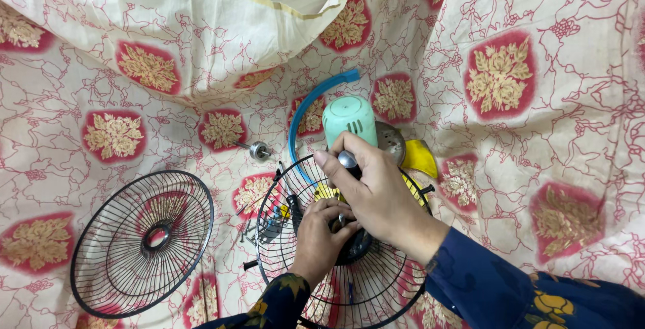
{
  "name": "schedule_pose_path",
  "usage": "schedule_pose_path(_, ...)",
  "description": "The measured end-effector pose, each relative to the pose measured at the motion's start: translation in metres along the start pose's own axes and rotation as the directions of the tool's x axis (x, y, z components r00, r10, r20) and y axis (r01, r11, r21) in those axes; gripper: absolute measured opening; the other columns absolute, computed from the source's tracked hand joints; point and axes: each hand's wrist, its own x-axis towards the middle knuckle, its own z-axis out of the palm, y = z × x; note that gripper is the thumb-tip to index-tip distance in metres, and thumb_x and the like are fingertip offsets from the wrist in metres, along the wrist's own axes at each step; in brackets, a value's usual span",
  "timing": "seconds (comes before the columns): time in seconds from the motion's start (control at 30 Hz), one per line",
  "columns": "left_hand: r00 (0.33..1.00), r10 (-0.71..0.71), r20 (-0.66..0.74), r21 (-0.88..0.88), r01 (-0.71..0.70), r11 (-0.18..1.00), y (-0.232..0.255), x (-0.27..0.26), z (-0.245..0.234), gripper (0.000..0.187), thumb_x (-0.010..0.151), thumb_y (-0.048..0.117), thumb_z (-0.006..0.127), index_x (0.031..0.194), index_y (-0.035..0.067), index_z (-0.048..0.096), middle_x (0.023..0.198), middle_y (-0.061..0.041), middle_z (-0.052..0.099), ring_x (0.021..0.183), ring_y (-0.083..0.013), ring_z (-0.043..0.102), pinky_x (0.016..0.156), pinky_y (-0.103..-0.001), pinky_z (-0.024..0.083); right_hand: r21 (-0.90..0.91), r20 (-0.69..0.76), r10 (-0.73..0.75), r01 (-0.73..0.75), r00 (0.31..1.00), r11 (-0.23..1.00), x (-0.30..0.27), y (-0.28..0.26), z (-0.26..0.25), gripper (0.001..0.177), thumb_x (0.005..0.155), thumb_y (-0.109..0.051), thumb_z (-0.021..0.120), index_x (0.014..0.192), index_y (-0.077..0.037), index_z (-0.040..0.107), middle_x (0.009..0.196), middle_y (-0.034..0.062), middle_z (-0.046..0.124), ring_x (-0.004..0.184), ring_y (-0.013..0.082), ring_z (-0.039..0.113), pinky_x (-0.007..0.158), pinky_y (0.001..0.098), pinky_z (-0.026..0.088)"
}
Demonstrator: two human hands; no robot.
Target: The person uses a screwdriver to tighten a screw on the central hub of a disassembled electric fan. The fan blades and front cage are removed and placed nearby on a patterned cloth.
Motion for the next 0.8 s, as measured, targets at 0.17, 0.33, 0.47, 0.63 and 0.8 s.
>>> schedule_pose_path(0.17,0.998,-0.040,-0.042,-0.030,0.038,0.999,0.002,-0.001,0.003,0.020,0.073,0.020,0.085,0.089,0.009,0.081,0.107,-0.004,0.072,0.109,-0.0249,0.063,0.098,-0.039,0.048,0.136,0.034,0.038,-0.042,0.999,0.990,0.009,0.013,-0.001,0.030,0.100,-0.031,0.061,0.085,-0.006,0.059,0.064,-0.0030,0.057,0.061,0.0017,0.052,0.053,0.0239,0.043)
schedule_pose_path(0.33,0.998,-0.040,-0.040,-0.057,0.038,0.998,0.002,0.001,0.001,0.018,0.074,0.020,0.085,0.088,0.009,0.081,0.105,-0.003,0.073,0.110,-0.0240,0.063,0.098,-0.038,0.048,0.277,0.133,0.001,-0.038,0.991,0.960,0.017,0.023,-0.005,0.029,0.102,-0.028,0.060,0.083,-0.006,0.059,0.066,-0.0037,0.059,0.063,0.0019,0.053,0.057,0.0235,0.044)
schedule_pose_path(0.47,0.999,-0.024,-0.037,-0.066,0.022,0.998,0.006,-0.001,0.001,0.018,0.074,0.020,0.085,0.087,0.008,0.081,0.105,-0.002,0.073,0.111,-0.0245,0.062,0.099,-0.039,0.048,0.266,0.177,0.041,-0.088,0.983,0.960,0.020,0.026,-0.001,0.031,0.099,-0.026,0.062,0.076,-0.006,0.059,0.061,-0.0033,0.057,0.057,0.0029,0.051,0.051,0.0246,0.041)
schedule_pose_path(0.63,0.999,-0.042,-0.020,-0.085,0.040,0.996,0.010,-0.001,-0.003,0.018,0.075,0.019,0.085,0.088,0.008,0.080,0.107,-0.002,0.072,0.115,-0.0241,0.060,0.101,-0.039,0.046,0.229,0.152,0.080,-0.114,0.985,0.967,0.023,0.020,0.005,0.037,0.099,-0.028,0.064,0.071,-0.004,0.059,0.053,-0.0021,0.055,0.049,0.0035,0.050,0.043,0.0263,0.038)
schedule_pose_path(0.8,0.996,-0.085,0.011,-0.073,0.085,0.994,0.011,-0.001,-0.004,0.017,0.076,0.020,0.084,0.087,0.008,0.078,0.109,-0.001,0.070,0.114,-0.0236,0.060,0.101,-0.038,0.046,-0.101,0.094,0.006,0.003,0.996,0.995,0.022,0.010,0.000,0.030,0.096,-0.031,0.066,0.083,-0.004,0.062,0.057,0.0038,0.054,0.053,0.0078,0.049,0.048,0.0310,0.041)
